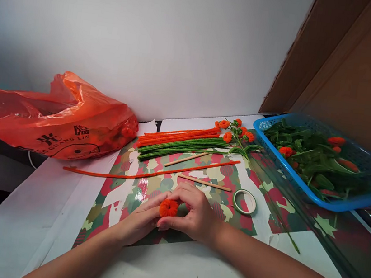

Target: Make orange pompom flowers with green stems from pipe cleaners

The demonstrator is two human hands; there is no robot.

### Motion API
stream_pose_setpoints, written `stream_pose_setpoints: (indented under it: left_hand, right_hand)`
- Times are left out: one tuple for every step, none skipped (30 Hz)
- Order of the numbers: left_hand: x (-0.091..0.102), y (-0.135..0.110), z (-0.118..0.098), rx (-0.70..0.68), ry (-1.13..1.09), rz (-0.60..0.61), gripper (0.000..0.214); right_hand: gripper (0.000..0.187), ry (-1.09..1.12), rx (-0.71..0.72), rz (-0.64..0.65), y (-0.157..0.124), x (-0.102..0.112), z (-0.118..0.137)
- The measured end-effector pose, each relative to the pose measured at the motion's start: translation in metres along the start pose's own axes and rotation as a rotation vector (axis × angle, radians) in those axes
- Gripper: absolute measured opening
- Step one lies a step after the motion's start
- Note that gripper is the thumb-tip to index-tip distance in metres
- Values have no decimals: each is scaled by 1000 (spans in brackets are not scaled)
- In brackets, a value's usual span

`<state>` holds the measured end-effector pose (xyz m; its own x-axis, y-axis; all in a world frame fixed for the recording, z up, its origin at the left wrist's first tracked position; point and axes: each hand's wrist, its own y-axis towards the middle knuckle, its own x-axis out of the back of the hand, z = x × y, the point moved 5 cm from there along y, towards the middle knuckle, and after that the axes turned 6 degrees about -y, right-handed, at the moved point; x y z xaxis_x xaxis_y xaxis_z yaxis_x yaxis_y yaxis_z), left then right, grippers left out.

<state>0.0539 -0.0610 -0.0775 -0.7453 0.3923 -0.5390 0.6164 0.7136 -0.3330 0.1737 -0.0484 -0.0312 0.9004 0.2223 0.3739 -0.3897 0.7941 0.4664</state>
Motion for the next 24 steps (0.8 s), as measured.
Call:
stream_pose_setpoints:
  left_hand:
    - [1, 0, 1, -1, 14, -2, 11]
    - [2, 0, 3, -1, 19, -1, 10]
    - [3, 0, 3, -1, 17, 1, 8]
    - [3, 0, 4, 3, 10, 9, 6]
    - [2, 0, 3, 4, -3, 18, 7]
    - [1, 0, 2, -1, -22, 27, 9]
    - [0, 0, 1, -11, -44, 36, 11]
    - [-2, 0, -1, -24, -66, 42, 13]
    - [-3, 0, -3, -41, -85, 43, 14]
    - [-4, 0, -5, -59, -99, 45, 16]
    - [-4, -1, -6, -73, -104, 45, 19]
    - [-4, -1, -6, -81, -102, 47, 22]
    - [-4, -1, -5, -85, -95, 49, 25]
    - [-3, -1, -4, -88, -86, 50, 28]
    - [-2, -1, -3, -91, -76, 52, 31]
    - [-1, -1, -2, -93, -66, 53, 33]
    - [0, -1, -1, -97, -57, 54, 35]
    - [1, -1, -1, -101, -50, 55, 37]
    - [1, -2, 0, -104, -45, 53, 38]
    - [2, -2, 0, -107, -41, 49, 38]
    - [1, -2, -1, -108, -39, 43, 37]
    - [1, -2, -1, -108, -39, 36, 35]
    - [1, -3, -2, -105, -43, 31, 33]
    - [0, -3, -2, -102, -50, 31, 31]
  right_hand:
    - [38, -9, -4, 3, 0, 0, 0]
    - [37, -19, -3, 5, -1, 0, 0]
    - [36, -29, 3, 6, -1, 0, 0]
    - [36, -36, 10, 7, -1, 0, 0]
    - [35, -41, 19, 8, -2, 0, 1]
    - [35, -45, 25, 9, -2, 0, 2]
    - [34, -48, 30, 9, -2, 0, 3]
    - [33, -51, 32, 10, -2, 0, 4]
    - [31, -54, 36, 8, -2, 0, 4]
    - [29, -57, 43, 4, -3, 0, 5]
    - [28, -57, 55, -3, -3, 0, 6]
    - [27, -57, 71, -10, -3, 0, 6]
    - [26, -54, 89, -17, -4, 1, 7]
    - [27, -50, 104, -23, -5, 1, 7]
    - [29, -49, 112, -30, -5, 1, 6]
    - [35, -52, 112, -35, -6, 2, 5]
    - [42, -58, 108, -42, -6, 2, 4]
    - [48, -66, 98, -45, -7, 3, 3]
    - [51, -71, 92, -48, -7, 3, 2]
    - [50, -70, 94, -49, -8, 3, 2]
    - [46, -64, 101, -50, -8, 3, 2]
    - [42, -55, 109, -53, -7, 3, 2]
    - [37, -47, 113, -55, -7, 4, 3]
    - [32, -42, 110, -54, -7, 4, 4]
